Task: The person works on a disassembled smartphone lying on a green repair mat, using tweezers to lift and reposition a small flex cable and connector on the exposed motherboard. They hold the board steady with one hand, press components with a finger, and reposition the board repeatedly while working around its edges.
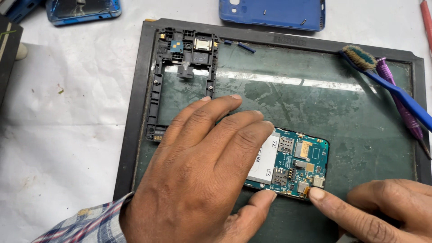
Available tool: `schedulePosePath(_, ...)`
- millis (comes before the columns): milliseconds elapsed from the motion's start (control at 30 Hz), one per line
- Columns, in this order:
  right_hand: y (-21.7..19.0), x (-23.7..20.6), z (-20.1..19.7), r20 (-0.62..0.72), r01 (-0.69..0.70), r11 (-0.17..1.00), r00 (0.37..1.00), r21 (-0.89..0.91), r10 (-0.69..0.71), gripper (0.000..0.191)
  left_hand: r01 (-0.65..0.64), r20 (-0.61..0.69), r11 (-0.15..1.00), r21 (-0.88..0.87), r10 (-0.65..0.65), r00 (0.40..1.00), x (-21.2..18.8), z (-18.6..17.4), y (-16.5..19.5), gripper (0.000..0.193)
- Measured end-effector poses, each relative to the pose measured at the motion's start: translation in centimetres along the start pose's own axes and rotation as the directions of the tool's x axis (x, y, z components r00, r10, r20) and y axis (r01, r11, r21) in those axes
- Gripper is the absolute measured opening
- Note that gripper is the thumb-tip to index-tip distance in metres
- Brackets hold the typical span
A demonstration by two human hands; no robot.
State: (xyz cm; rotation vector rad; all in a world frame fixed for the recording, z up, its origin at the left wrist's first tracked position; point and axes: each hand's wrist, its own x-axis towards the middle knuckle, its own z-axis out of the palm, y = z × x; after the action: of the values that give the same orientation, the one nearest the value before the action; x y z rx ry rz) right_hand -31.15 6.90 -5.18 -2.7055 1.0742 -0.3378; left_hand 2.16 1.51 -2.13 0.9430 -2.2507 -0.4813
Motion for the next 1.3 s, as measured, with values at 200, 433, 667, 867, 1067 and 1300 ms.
schedulePosePath(200, 0.1, -0.1, 0.2, 0.052, -0.031, 0.998, 0.998, -0.05, 0.033, 0.058, -0.027, -0.032, 0.999, -0.039, 0.026, 0.999, -0.1, 0.0, 0.0, 0.065)
schedulePosePath(433, 0.1, -0.5, 1.0, 0.065, -0.049, 0.997, 0.996, -0.055, 0.053, 0.057, -0.05, -0.044, 0.996, -0.077, 0.047, 0.998, -0.1, 0.0, 0.0, 0.066)
schedulePosePath(667, 0.3, -0.5, 0.7, 0.08, -0.043, 0.997, 0.996, -0.059, 0.048, 0.058, -0.051, -0.041, 0.995, -0.082, 0.048, 0.998, -0.1, -0.2, 0.1, 0.066)
schedulePosePath(867, -0.1, 0.1, 0.5, 0.044, -0.032, 0.997, 0.998, -0.064, 0.035, 0.058, -0.101, -0.042, 0.991, -0.083, 0.097, 0.994, 0.1, -0.4, 0.4, 0.051)
schedulePosePath(1067, -0.5, 0.7, 0.5, -0.014, -0.011, 0.998, 1.0, -0.054, 0.011, 0.06, -0.16, -0.039, 0.984, -0.081, 0.157, 0.987, 0.3, 0.0, 0.7, 0.017)
schedulePosePath(1300, -0.4, 0.8, 0.3, 0.023, 0.008, 0.995, 1.0, -0.097, -0.005, 0.06, -0.223, 0.003, 0.974, -0.028, 0.223, 0.975, -0.2, 0.4, 0.9, 0.018)
